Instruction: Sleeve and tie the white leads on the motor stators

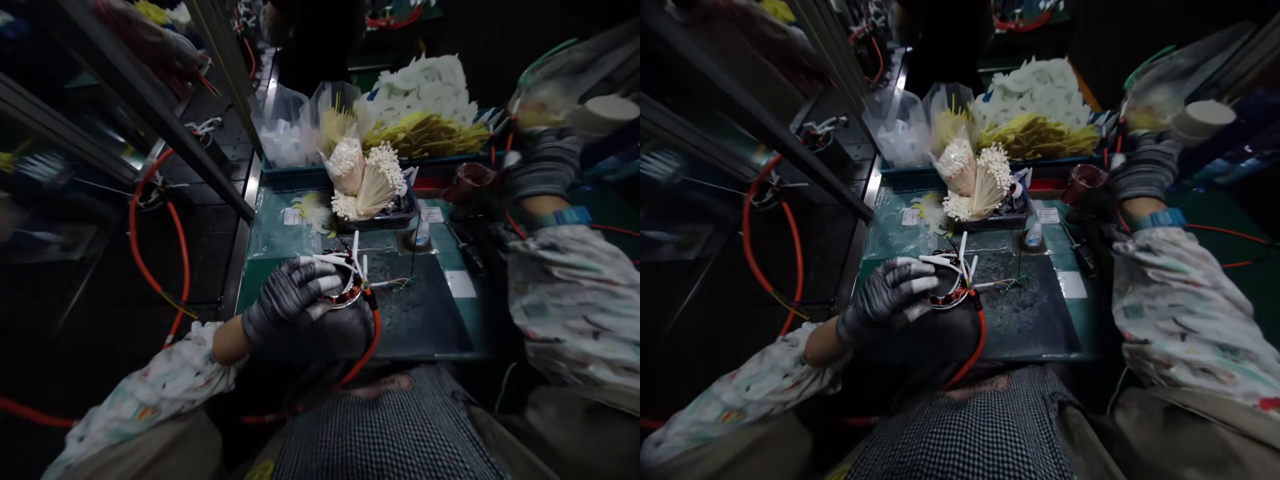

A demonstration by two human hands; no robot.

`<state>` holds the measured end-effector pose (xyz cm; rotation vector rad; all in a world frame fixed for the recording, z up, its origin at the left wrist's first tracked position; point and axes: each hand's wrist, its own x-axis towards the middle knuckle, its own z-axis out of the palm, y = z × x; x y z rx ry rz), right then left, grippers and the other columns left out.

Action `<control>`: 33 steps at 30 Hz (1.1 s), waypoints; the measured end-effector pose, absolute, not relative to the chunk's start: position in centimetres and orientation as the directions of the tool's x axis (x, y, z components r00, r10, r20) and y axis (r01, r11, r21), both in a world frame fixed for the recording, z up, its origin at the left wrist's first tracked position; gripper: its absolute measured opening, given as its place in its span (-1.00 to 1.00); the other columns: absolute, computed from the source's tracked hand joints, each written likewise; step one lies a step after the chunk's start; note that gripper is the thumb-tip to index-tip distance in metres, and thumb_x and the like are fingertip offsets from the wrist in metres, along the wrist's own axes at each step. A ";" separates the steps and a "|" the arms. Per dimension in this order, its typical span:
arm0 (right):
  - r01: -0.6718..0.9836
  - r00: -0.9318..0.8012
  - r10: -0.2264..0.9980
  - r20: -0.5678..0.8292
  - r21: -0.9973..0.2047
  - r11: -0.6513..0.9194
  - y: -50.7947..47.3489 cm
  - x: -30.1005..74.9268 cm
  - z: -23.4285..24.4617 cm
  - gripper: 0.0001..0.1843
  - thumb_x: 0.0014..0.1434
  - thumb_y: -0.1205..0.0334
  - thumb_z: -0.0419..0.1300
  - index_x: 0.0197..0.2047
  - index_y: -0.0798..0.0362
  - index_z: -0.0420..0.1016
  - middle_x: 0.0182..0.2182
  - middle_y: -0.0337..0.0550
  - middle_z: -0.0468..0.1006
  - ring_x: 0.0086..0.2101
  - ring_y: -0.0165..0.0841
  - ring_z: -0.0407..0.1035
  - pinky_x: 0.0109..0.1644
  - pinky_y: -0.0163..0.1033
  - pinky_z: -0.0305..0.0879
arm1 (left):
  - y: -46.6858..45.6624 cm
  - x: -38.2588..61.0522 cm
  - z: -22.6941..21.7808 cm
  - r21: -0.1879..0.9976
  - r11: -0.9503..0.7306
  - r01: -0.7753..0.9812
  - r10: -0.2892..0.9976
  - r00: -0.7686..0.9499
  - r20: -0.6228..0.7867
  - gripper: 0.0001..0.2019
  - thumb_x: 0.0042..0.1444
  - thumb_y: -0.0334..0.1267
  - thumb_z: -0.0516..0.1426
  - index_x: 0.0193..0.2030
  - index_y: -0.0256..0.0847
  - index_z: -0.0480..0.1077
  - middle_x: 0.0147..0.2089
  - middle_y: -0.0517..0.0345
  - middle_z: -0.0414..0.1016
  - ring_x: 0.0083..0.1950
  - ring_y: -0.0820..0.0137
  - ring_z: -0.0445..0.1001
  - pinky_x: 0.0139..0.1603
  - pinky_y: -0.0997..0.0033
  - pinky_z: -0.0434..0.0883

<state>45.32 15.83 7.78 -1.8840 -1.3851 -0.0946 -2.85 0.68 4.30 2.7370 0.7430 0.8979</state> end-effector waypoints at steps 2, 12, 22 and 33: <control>0.858 0.386 0.806 0.450 -0.497 -0.133 11.4 43.9 7.6 -0.33 0.23 -0.02 0.13 -0.76 0.28 0.24 0.24 0.19 0.61 0.30 0.23 0.39 -0.06 0.09 0.31 | 1.7 -1.6 4.2 0.225 -0.893 0.390 0.451 0.773 0.447 -0.61 0.46 -0.19 0.24 0.36 -0.14 0.51 0.28 -0.06 0.68 0.38 0.10 0.55 0.36 0.05 0.47; 0.249 -0.253 0.961 -0.113 -0.967 -0.048 -10.9 25.5 -2.3 -0.44 0.47 -0.20 0.24 0.35 -0.08 0.57 0.17 0.00 0.76 0.14 -0.05 0.68 0.25 0.15 0.68 | 6.4 4.6 4.5 0.262 -0.935 0.240 0.249 0.968 0.002 -0.31 0.22 0.20 0.36 0.35 -0.20 0.53 0.29 -0.24 0.60 0.32 -0.10 0.46 0.44 -0.23 0.24; 0.616 -0.180 0.934 0.309 -0.705 0.352 -7.0 31.6 2.4 -0.56 0.57 0.17 0.15 0.42 -0.16 0.56 0.20 -0.14 0.75 0.12 -0.15 0.69 0.29 0.05 0.64 | 8.2 5.3 5.0 0.355 -0.893 0.277 0.320 0.945 0.066 -0.69 0.54 -0.03 0.15 0.15 -0.14 0.61 0.21 -0.03 0.66 0.32 0.08 0.54 0.55 -0.09 0.23; 0.726 -0.222 0.679 0.699 -0.346 0.594 -4.6 30.3 -3.2 -0.17 0.29 0.40 0.43 0.52 -0.27 0.36 0.07 -0.03 0.69 0.01 -0.07 0.63 0.05 0.10 0.68 | 9.6 8.2 5.2 0.371 -0.631 0.681 0.680 0.716 -0.157 -0.55 0.60 -0.05 0.02 -0.15 -0.25 0.62 -0.26 0.05 0.64 -0.25 0.27 0.52 -0.13 0.31 0.37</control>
